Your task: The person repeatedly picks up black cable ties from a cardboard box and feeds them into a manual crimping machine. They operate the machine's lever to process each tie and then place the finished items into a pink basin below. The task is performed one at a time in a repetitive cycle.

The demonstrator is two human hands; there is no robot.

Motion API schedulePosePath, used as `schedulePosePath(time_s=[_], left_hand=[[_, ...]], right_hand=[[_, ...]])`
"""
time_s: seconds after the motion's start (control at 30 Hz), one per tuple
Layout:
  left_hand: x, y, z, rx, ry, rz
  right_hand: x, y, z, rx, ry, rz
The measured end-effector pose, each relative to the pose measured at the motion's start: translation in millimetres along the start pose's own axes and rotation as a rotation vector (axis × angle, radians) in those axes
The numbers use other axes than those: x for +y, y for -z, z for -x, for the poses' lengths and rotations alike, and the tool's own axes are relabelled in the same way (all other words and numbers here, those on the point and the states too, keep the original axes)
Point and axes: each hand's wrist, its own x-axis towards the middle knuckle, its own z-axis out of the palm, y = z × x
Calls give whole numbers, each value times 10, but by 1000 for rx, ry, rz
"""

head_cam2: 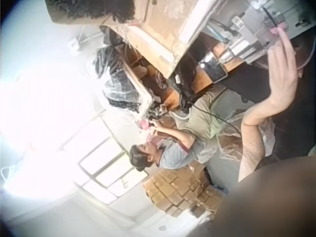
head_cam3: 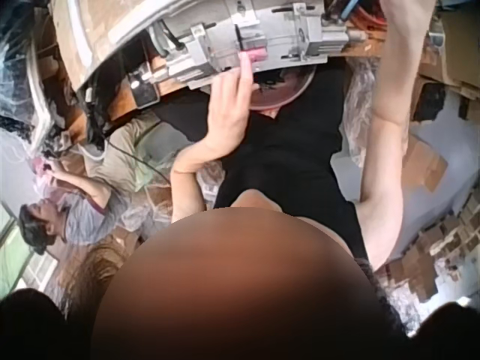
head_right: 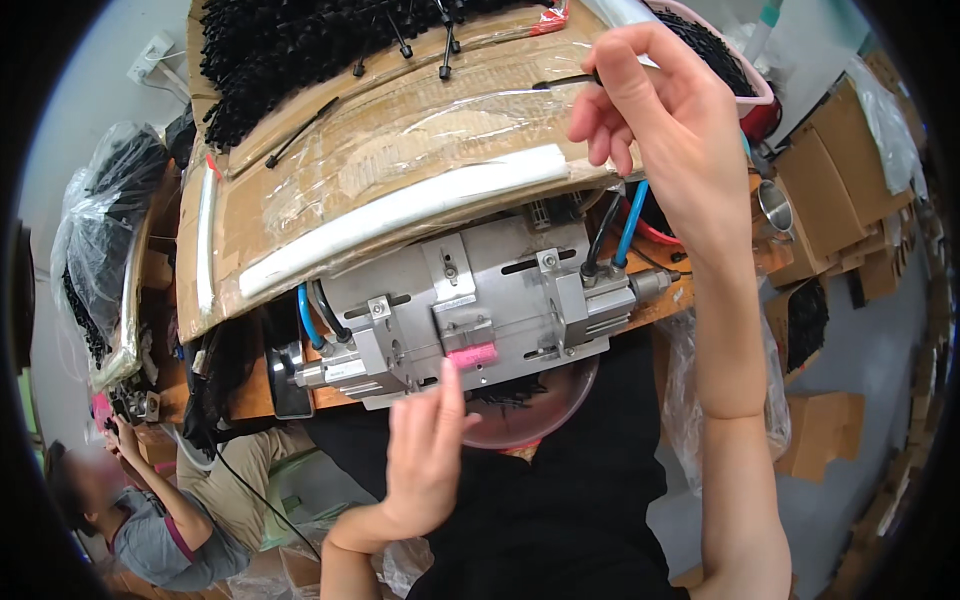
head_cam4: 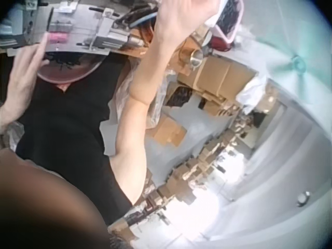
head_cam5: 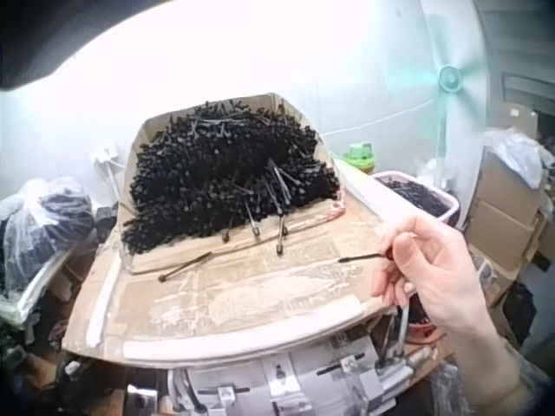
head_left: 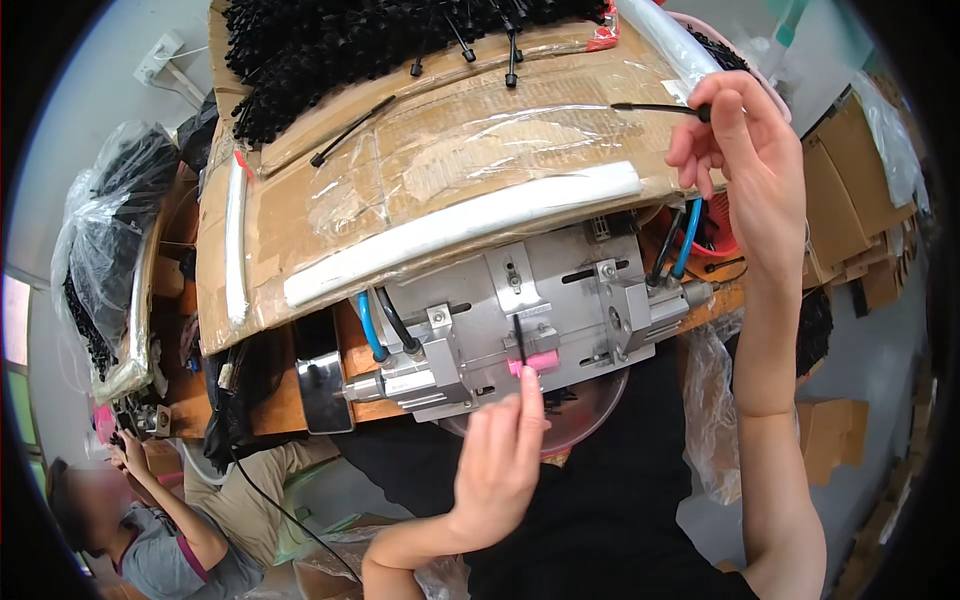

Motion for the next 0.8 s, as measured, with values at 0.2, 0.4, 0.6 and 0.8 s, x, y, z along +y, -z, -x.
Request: schedulePosePath(time_s=[0.2, 0.4, 0.6, 0.8], left_hand=[[127, -367, 99, -170, 80, 38], [130, -335, 56, -164, 116, 43], [151, -349, 48, -163, 123, 25], [133, -340, 71, -206, 152, 4]], right_hand=[[-89, -43, 277, 104, 12, -202], [-101, -15, 618, 36, -3, -189], [-74, -30, 967, 21, -35, -202], [35, -142, 1325, -67, -102, -39]])
